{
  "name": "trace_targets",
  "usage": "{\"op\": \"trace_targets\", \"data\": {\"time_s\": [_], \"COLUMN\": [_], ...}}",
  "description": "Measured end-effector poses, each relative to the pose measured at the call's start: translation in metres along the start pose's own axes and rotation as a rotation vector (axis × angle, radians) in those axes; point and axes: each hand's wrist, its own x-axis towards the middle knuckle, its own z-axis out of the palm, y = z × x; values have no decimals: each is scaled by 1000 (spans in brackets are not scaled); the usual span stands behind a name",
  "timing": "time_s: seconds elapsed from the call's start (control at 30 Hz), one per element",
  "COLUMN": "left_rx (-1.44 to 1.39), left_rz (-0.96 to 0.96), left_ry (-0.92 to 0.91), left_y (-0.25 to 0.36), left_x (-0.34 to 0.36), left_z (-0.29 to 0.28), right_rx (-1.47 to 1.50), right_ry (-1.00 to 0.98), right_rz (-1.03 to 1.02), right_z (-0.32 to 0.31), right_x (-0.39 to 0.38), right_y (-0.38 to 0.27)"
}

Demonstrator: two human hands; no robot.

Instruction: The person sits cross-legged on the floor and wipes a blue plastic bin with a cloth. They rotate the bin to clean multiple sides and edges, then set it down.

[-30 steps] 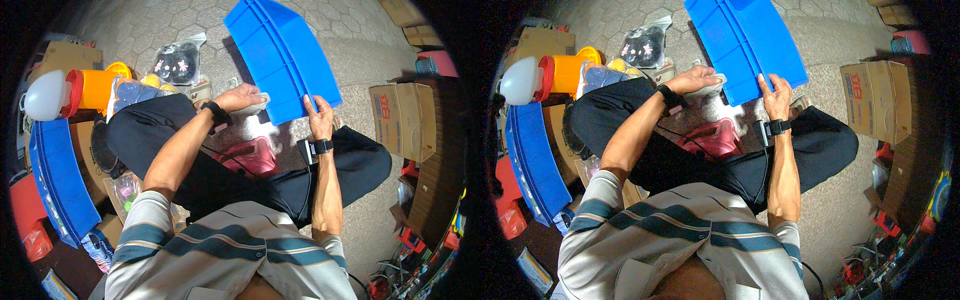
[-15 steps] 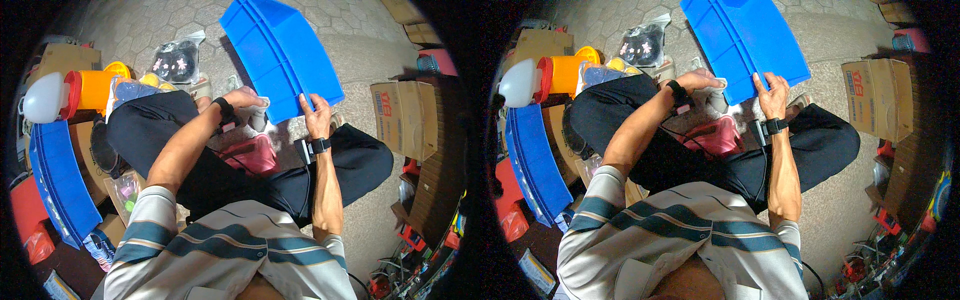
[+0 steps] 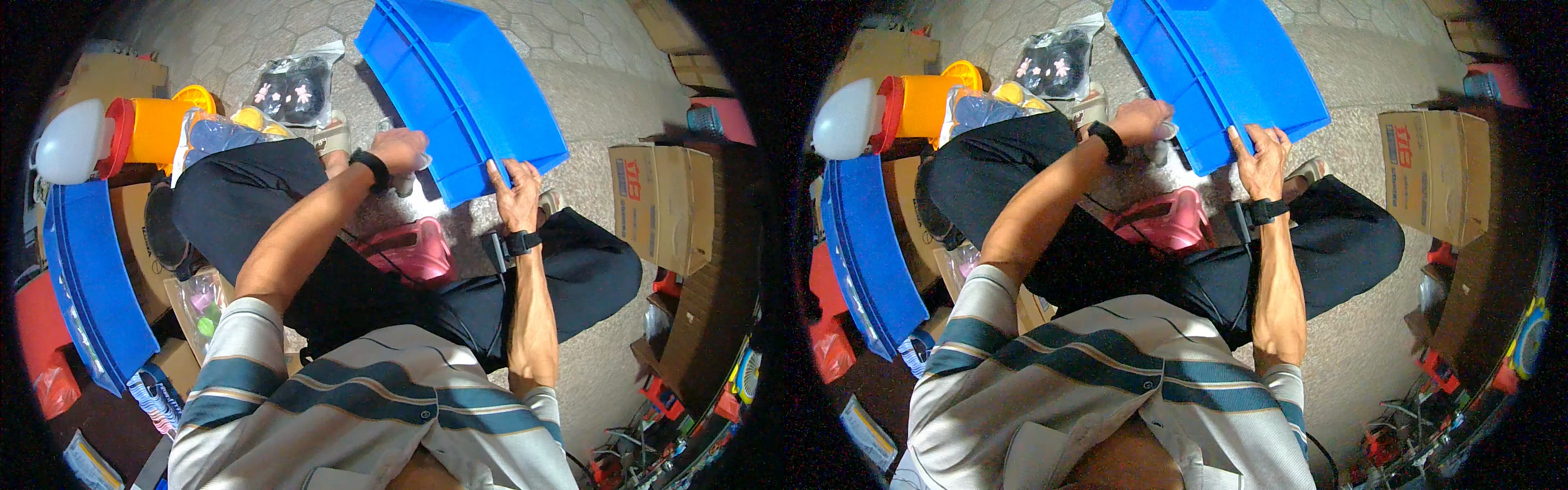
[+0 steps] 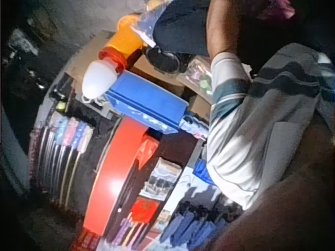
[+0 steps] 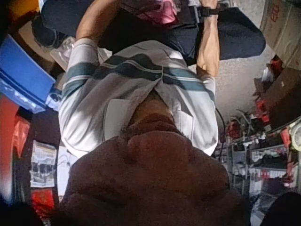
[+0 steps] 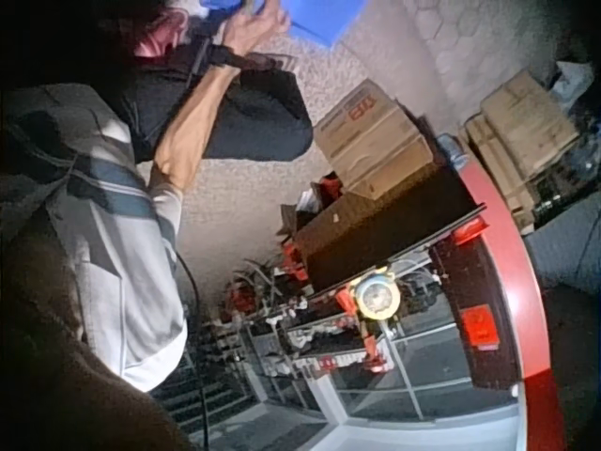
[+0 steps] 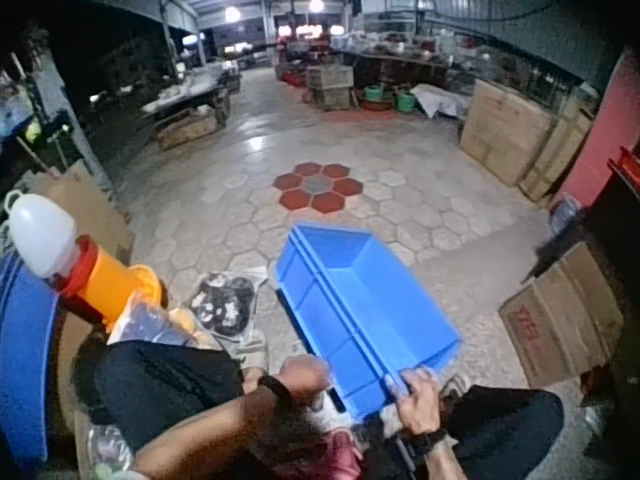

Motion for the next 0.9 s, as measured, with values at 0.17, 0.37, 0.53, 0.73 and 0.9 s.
{"op": "trace_targets", "data": {"time_s": [0.17, 0.37, 0.53, 0.73, 0.9], "left_rx": [-354, -299, -314, 313, 152], "left_rz": [-20, 52, 175, 590, 297], "left_ry": [-32, 9, -30, -107, -169], "left_y": [-2, 16, 6, -4, -10], "left_x": [-4, -20, -14, 8, -1], "left_z": [0, 27, 36, 46, 32], "right_rx": [22, 107, 103, 16, 63], "right_ry": [42, 26, 61, 63, 25], "right_rz": [-95, -16, 9, -74, -30], "right_z": [4, 2, 1, 5, 7], "right_x": [2, 5, 5, 1, 2], "right_y": [4, 3, 3, 8, 21]}}
